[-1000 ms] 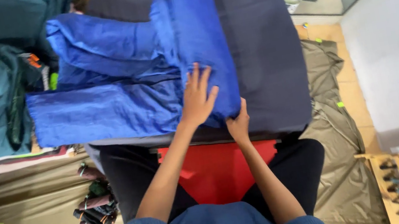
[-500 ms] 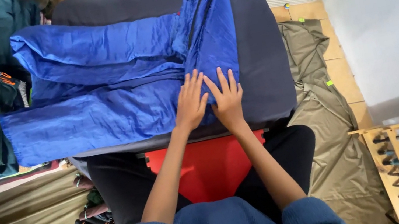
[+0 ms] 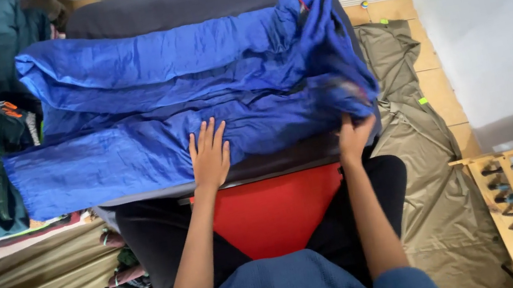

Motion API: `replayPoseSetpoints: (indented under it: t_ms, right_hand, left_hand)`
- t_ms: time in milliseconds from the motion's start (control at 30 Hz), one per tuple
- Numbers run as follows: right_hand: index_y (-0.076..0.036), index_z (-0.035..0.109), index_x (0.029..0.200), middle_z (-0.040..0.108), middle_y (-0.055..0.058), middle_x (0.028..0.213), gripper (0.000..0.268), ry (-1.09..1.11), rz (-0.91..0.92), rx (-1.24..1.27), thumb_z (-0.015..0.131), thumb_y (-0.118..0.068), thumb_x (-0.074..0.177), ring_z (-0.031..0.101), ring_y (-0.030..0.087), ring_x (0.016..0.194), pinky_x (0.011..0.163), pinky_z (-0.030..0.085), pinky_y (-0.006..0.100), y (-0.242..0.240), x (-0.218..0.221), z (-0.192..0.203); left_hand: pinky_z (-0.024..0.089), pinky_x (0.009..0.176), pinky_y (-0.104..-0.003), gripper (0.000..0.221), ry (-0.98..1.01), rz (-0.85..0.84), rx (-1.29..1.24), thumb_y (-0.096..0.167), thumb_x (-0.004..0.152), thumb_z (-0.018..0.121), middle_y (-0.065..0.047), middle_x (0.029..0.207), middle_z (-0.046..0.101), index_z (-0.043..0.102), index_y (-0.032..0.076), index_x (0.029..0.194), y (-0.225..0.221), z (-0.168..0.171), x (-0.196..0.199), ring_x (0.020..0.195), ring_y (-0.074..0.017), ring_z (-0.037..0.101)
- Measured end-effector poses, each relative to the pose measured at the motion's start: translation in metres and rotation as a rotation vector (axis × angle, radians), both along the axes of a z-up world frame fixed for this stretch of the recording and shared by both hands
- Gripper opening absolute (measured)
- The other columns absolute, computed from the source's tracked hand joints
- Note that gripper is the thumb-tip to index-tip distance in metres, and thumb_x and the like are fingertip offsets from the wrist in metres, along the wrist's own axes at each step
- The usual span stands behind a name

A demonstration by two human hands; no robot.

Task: The person folds a small brown pouch and then unfolds and smooths a blue sleeping bag with a dinosaur-patterned lining.

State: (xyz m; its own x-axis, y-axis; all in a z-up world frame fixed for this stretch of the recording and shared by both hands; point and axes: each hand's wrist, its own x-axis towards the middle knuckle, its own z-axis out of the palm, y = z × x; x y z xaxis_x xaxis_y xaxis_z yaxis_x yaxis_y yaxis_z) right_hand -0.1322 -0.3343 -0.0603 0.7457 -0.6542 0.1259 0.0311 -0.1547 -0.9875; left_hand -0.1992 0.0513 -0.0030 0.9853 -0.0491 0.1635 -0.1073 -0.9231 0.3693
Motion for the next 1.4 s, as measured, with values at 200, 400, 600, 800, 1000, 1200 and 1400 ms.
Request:
replayPoseSetpoints:
  t_ms: [200, 400, 600, 800, 1000, 1200, 1400]
  right_hand:
    - [-0.012, 0.052, 0.120, 0.053, 0.007, 0.116, 0.037, -0.344, 0.140, -0.551, 0.070, -0.004, 0.090, 0.049, 0.029, 0.115, 0.109, 0.032, 0.044, 0.147, -0.064, 0.128]
    - [-0.014, 0.068, 0.121, 0.057, 0.014, 0.148, 0.029, -0.601, 0.763, -1.176, 0.053, -0.031, 0.104, 0.052, 0.037, 0.139, 0.113, 0.035, 0.059, 0.225, -0.059, 0.120]
    - [-0.021, 0.063, 0.139, 0.046, 0.010, 0.160, 0.040, 0.057, 0.551, -1.424, 0.045, -0.038, 0.108, 0.035, 0.033, 0.152, 0.101, 0.038, 0.072, 0.094, 0.016, 0.076]
    - [-0.025, 0.063, 0.139, 0.059, 0.013, 0.149, 0.036, -0.026, 0.186, -1.604, 0.049, -0.038, 0.108, 0.047, 0.032, 0.144, 0.097, 0.035, 0.055, 0.009, 0.043, 0.099]
    - [-0.033, 0.061, 0.135, 0.056, -0.003, 0.143, 0.048, 0.203, 0.411, -1.597, 0.051, -0.042, 0.088, 0.046, 0.024, 0.133, 0.092, 0.033, 0.051, -0.029, 0.072, 0.076]
    - [-0.042, 0.062, 0.130, 0.058, 0.001, 0.126, 0.069, 0.677, 0.629, -1.507, 0.070, -0.069, 0.067, 0.056, 0.033, 0.123, 0.095, 0.041, 0.060, -0.053, 0.083, 0.097]
    - [-0.021, 0.062, 0.108, 0.047, 0.005, 0.137, 0.061, 0.377, 0.611, -1.600, 0.081, -0.039, 0.053, 0.042, 0.038, 0.136, 0.102, 0.036, 0.058, -0.041, 0.008, 0.145]
  left_hand:
    - [0.003, 0.127, -0.051, 0.049, -0.028, 0.014, -0.023, 0.032, 0.111, 0.036, -0.002, 0.169, 0.029, 0.036, 0.028, 0.160, -0.004, 0.000, -0.001, 0.158, -0.0217, 0.019]
    - [0.007, 0.128, -0.051, 0.059, 0.018, -0.097, 0.050, 0.032, 0.105, 0.039, -0.002, 0.173, 0.017, 0.026, 0.030, 0.163, 0.014, -0.014, 0.002, 0.160, -0.0224, 0.013]
    - [0.016, 0.125, -0.051, 0.052, -0.075, 0.022, 0.170, 0.044, 0.106, 0.046, -0.002, 0.171, 0.025, 0.038, 0.040, 0.158, 0.068, -0.003, 0.003, 0.157, -0.0263, 0.020]
    - [0.035, 0.119, -0.055, 0.050, -0.220, 0.161, 0.344, 0.041, 0.102, 0.057, -0.007, 0.158, 0.051, 0.053, 0.035, 0.152, 0.161, -0.002, 0.003, 0.149, -0.0318, 0.043]
    - [0.013, 0.128, -0.060, 0.061, -0.052, 0.308, 0.427, 0.063, 0.098, 0.051, -0.001, 0.154, 0.059, 0.054, 0.037, 0.153, 0.253, -0.025, 0.006, 0.151, -0.0240, 0.046]
    - [0.017, 0.124, -0.050, 0.074, 0.137, 0.248, 0.303, 0.062, 0.081, 0.061, 0.001, 0.135, 0.058, 0.053, 0.033, 0.148, 0.296, -0.013, -0.010, 0.138, -0.0215, 0.048]
    - [0.033, 0.108, -0.038, 0.054, -0.196, 0.091, 0.398, 0.065, 0.062, 0.078, 0.015, 0.091, 0.068, 0.068, 0.037, 0.108, 0.292, 0.028, -0.065, 0.097, -0.0091, 0.063]
